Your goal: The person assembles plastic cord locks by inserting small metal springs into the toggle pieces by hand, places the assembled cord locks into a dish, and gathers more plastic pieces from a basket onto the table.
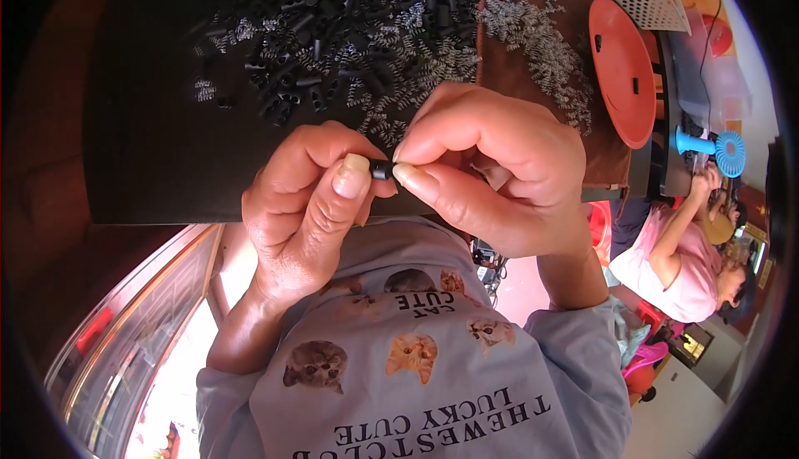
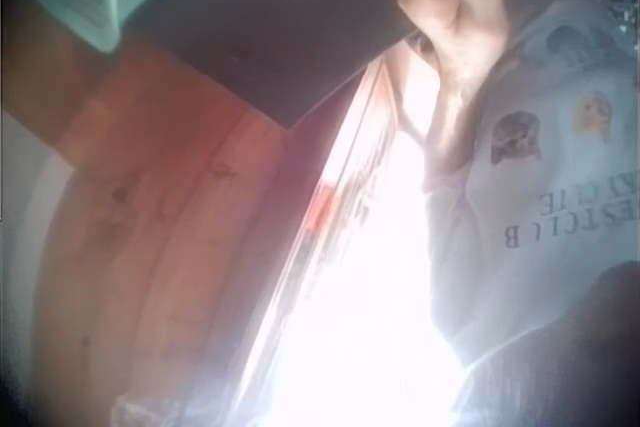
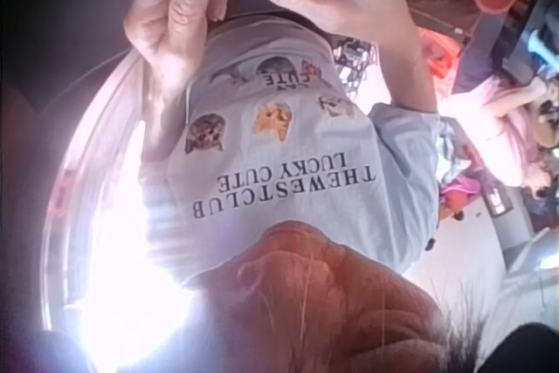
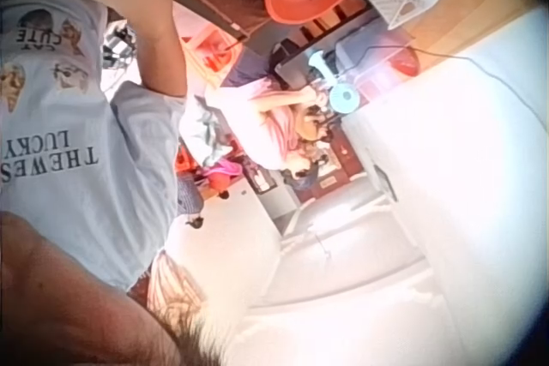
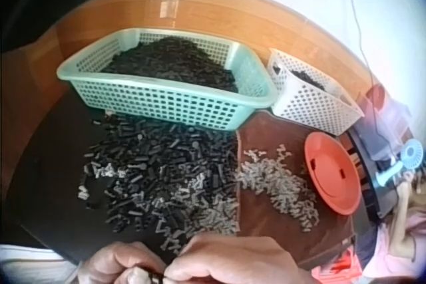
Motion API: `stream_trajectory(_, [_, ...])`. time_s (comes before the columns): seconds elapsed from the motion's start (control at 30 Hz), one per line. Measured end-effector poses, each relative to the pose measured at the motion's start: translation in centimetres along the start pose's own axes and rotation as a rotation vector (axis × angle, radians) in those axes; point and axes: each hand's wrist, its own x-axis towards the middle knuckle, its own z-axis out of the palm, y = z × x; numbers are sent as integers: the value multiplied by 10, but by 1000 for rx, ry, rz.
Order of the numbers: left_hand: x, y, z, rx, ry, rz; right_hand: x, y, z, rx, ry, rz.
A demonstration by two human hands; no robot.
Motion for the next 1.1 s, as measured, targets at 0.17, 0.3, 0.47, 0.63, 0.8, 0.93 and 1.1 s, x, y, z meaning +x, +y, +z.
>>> stream_trajectory(0.17, [-1, 1, -1, -60, 54, -50, -5, -3, 20, 130, 116, 31])
stream_trajectory(0.3, [-1, 1, -2, -60, 62, -40, -2, -6, 20, -8, 61, -37])
stream_trajectory(0.47, [0, 1, -3, -77, 21, -54, -1, -2, 17, -5, 43, -113])
stream_trajectory(0.63, [-2, 2, -1, -85, 25, -65, -3, -6, 15, 11, 83, -63])
stream_trajectory(0.8, [0, 3, 1, -89, 32, -88, -4, -2, 12, 8, 85, -65])
stream_trajectory(0.93, [1, 1, 1, -92, 36, -87, -4, -2, 9, -18, 73, -45])
stream_trajectory(1.1, [0, 1, 0, -96, 26, -80, -7, 2, 12, 7, 84, -71])
